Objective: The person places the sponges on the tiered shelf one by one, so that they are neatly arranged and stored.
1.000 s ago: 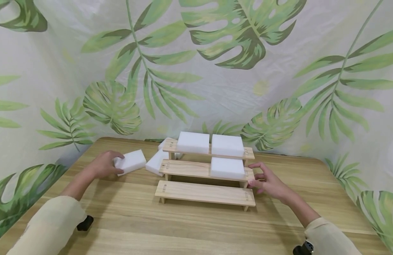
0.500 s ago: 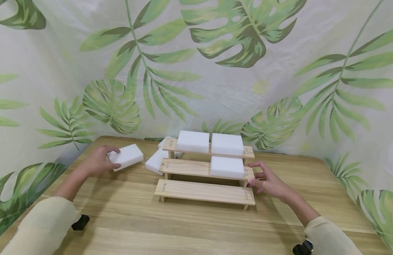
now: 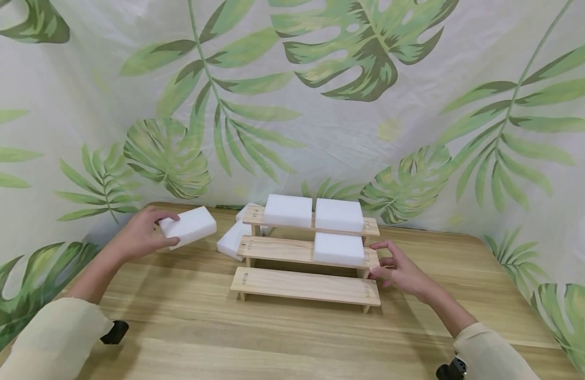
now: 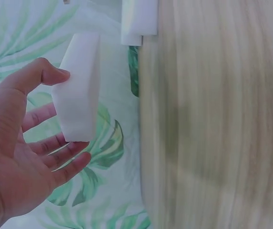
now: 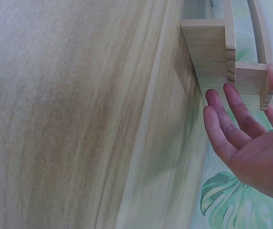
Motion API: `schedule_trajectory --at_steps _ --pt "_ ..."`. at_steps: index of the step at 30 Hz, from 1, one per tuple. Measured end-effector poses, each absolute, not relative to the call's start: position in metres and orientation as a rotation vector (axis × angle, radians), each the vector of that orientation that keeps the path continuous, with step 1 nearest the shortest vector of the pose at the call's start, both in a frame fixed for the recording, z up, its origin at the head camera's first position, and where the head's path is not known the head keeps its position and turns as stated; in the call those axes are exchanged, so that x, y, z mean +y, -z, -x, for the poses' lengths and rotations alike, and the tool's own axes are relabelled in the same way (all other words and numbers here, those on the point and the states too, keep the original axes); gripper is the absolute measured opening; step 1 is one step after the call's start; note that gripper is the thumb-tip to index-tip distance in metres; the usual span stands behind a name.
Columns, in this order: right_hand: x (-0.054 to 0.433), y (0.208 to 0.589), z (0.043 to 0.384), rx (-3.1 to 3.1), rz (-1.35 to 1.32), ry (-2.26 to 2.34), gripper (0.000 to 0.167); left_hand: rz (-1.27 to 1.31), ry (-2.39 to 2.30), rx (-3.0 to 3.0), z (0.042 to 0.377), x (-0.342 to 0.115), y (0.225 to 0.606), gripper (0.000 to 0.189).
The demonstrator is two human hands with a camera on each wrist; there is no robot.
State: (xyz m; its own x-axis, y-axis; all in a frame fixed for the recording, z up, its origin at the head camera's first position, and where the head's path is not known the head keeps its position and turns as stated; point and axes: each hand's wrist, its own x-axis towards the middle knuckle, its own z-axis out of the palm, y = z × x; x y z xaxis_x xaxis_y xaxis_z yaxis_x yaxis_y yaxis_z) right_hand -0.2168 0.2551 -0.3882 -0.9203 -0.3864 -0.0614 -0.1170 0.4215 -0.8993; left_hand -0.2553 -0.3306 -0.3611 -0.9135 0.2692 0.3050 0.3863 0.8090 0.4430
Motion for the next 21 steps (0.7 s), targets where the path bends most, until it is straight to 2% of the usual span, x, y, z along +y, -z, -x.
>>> schedule_trajectory --at_steps 21 --pt "0.255 0.389 0.217 2.427 0.442 1.502 0.058 0.645 0.806 -2.720 0.239 -0.312 0.342 0.042"
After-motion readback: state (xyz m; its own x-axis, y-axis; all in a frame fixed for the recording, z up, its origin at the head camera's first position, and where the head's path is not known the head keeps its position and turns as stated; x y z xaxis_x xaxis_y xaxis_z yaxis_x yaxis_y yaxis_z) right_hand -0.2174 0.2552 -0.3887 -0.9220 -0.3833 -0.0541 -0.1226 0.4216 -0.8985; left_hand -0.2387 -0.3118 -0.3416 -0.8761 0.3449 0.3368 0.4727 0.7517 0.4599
